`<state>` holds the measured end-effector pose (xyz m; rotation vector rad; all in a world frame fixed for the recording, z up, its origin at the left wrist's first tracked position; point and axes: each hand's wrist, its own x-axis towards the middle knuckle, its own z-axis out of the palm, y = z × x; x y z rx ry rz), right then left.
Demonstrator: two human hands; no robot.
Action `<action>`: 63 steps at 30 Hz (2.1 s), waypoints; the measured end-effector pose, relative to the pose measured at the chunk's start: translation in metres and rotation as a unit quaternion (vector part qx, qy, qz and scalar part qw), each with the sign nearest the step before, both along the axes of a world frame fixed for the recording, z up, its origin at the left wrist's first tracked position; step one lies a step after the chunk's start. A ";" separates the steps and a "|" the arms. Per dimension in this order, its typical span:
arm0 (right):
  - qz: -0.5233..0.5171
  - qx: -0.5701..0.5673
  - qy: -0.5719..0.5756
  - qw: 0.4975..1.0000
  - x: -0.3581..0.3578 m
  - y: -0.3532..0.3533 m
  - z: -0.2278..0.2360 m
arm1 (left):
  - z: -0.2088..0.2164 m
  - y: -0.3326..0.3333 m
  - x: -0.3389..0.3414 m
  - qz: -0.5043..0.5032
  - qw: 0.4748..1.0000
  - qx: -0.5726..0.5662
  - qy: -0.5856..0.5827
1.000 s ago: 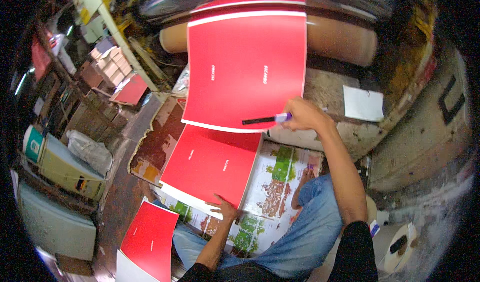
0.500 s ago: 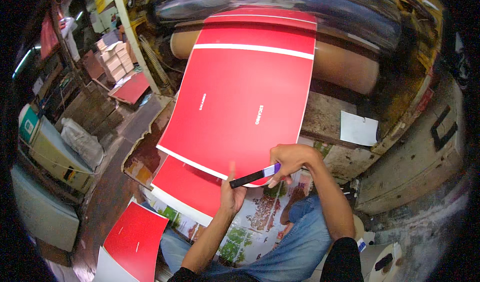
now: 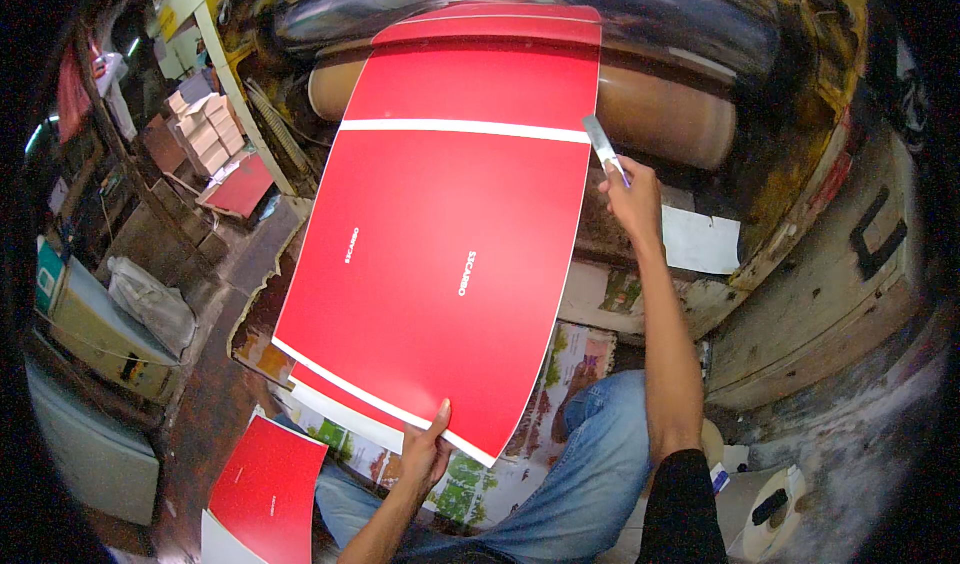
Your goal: The person cuts printed paper sheets with a blade as they feed out from a rolling machine and stacks the cut sheets.
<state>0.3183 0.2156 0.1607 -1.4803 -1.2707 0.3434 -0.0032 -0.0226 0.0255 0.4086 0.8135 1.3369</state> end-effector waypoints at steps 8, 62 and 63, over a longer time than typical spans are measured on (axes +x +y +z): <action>0.147 -0.110 0.039 0.982 0.020 -0.001 -0.032 | -0.002 -0.034 -0.023 -0.007 0.999 -0.050 0.007; 0.476 -0.241 -0.345 0.772 -0.086 -0.074 0.012 | -0.095 0.082 -0.066 -0.282 0.897 0.022 0.339; 0.487 -0.282 -0.335 0.756 -0.087 -0.078 0.014 | -0.082 0.091 -0.044 -0.231 0.958 0.048 0.163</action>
